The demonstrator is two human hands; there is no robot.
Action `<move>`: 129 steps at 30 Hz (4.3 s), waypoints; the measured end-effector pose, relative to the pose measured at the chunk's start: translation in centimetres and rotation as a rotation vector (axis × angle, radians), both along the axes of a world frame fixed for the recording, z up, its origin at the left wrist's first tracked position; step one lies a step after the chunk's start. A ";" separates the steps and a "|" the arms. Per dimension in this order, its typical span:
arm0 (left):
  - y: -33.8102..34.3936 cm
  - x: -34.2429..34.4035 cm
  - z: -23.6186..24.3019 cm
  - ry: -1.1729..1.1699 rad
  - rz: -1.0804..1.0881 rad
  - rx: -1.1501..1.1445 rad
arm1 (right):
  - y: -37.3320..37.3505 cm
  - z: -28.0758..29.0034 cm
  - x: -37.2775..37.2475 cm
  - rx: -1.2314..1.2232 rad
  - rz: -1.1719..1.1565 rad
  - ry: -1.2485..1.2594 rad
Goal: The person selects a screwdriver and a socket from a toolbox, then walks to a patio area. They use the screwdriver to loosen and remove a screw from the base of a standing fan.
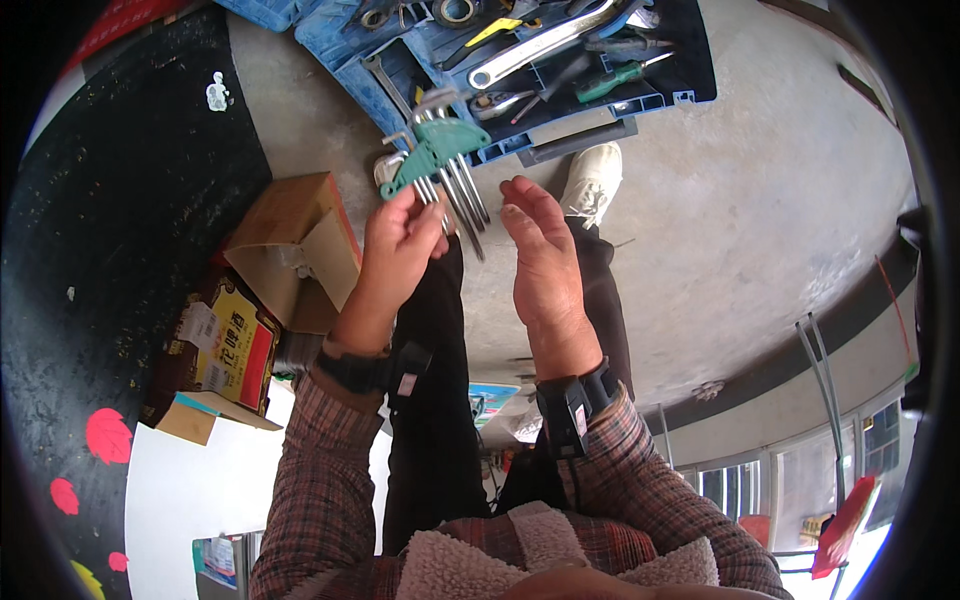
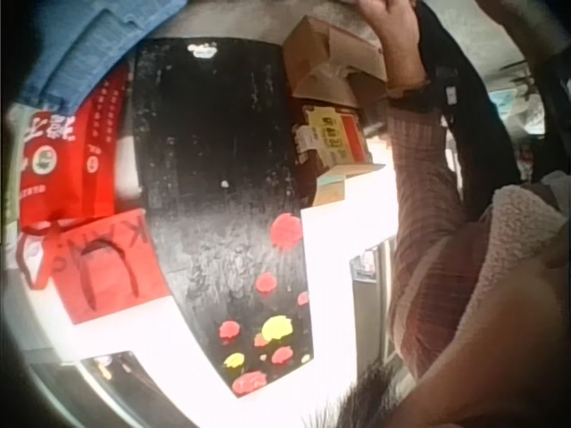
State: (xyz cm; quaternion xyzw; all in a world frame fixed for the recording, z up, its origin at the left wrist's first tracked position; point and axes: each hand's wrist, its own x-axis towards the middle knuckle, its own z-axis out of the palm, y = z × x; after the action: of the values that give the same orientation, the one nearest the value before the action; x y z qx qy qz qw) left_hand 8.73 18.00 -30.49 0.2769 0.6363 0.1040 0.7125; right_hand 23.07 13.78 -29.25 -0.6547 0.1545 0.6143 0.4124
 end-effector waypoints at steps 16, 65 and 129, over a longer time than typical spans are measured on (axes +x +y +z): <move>-1.2 -0.3 1.6 -0.178 -0.078 -0.209 | -0.3 0.2 0.7 0.031 -0.168 0.409; 0.0 4.2 3.4 0.278 -0.555 0.352 | -0.3 -0.4 1.3 -0.043 -0.369 0.518; -1.3 3.4 1.5 -0.097 0.019 -0.280 | -0.4 -2.0 1.9 -0.096 -0.479 0.345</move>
State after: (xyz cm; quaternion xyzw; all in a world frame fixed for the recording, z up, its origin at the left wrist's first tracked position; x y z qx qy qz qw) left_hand 12.10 16.68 -28.96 0.1636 0.6121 0.0341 0.7729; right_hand 24.95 13.35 -31.27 -0.5042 0.4011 0.5939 0.4818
